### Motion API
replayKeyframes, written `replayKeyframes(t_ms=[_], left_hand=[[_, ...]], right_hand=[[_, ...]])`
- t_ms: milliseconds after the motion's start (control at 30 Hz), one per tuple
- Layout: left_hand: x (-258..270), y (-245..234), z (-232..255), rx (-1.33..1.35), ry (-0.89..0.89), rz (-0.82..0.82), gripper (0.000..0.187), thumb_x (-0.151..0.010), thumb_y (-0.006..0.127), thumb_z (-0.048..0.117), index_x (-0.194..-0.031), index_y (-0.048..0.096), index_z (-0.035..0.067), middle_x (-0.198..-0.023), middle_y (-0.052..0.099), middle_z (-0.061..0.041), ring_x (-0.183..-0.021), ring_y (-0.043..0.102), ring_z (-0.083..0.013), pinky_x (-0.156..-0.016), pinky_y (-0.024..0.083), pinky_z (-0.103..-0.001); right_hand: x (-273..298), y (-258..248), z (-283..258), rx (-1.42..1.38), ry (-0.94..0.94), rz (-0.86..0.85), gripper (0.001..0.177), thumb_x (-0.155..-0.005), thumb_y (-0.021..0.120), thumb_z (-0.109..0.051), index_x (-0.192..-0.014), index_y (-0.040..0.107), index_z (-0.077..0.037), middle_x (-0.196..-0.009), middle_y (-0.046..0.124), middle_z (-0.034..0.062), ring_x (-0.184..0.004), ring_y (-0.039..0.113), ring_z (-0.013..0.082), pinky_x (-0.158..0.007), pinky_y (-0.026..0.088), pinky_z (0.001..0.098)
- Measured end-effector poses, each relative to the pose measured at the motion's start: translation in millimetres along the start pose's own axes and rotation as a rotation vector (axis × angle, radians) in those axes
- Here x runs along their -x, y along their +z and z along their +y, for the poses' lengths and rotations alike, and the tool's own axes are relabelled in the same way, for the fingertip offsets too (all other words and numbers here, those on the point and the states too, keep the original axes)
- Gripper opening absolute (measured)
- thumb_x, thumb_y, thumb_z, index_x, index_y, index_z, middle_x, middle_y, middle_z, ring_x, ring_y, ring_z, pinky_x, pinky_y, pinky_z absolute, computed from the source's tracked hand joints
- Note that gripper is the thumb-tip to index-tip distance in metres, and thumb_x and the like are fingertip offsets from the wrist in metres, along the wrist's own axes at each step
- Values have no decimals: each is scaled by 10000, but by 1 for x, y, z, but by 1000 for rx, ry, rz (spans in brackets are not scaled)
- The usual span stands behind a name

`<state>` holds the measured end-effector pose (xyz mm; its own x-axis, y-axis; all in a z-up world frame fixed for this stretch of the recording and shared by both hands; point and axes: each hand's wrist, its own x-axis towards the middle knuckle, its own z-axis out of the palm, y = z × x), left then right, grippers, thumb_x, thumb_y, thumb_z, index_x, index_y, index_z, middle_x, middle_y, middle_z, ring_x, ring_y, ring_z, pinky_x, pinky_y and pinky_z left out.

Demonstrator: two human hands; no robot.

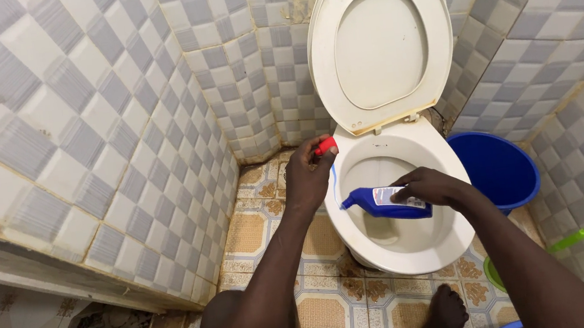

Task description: The person applies blue toilet cleaner to the bowl, then uses a green toilet brush to scrub the interior surfaces. The person also turns on a wall tap to fill a blue basin with water.

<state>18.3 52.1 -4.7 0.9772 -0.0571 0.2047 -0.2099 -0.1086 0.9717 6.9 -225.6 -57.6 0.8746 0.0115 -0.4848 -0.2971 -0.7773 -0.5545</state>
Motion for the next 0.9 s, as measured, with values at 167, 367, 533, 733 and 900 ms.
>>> replayKeyframes(t_ms=[167, 367, 533, 733, 900], left_hand=[[0, 0, -1, -4, -10, -6, 441, -910, 736, 280, -1279, 682, 45, -1123, 752, -84, -984, 688, -150, -914, 555, -319], [0, 3, 2, -25, 13, -9, 432, -912, 736, 278, -1274, 686, 49, -1117, 746, -83, -972, 686, -156, -906, 560, -322], [3, 5, 8, -38, -17, -25, 428, -910, 731, 280, -1270, 686, 52, -1115, 741, -83, -959, 679, -160, -898, 561, -330], [2, 11, 6, -80, 31, -22, 437, -904, 739, 282, -1272, 686, 51, -1112, 729, -96, -954, 674, -166, -886, 566, -340], [3, 17, 6, -87, 34, -37, 438, -905, 737, 303, -1260, 684, 52, -1110, 728, -96, -934, 679, -165, -858, 569, -336]], right_hand=[[-4, -1, 11, 18, 31, -38, 543, -757, 770, -333, -1256, 776, -119, -1152, 803, 158, -1053, 760, 296, -968, 566, 393], [-4, -6, 24, 66, 29, -96, 508, -755, 739, -323, -1210, 803, -105, -1168, 810, 138, -1103, 748, 286, -990, 553, 386], [0, -10, 33, 87, 76, -106, 506, -753, 771, -296, -1221, 779, -106, -1189, 787, 133, -1098, 730, 259, -983, 551, 371], [10, -20, 40, 162, -58, -225, 470, -756, 723, -294, -1156, 814, -64, -1125, 820, 126, -968, 745, 231, -897, 576, 361], [15, -24, 46, 184, -4, -266, 500, -727, 736, -285, -1194, 801, -115, -1194, 805, 86, -1033, 760, 215, -935, 583, 341]])
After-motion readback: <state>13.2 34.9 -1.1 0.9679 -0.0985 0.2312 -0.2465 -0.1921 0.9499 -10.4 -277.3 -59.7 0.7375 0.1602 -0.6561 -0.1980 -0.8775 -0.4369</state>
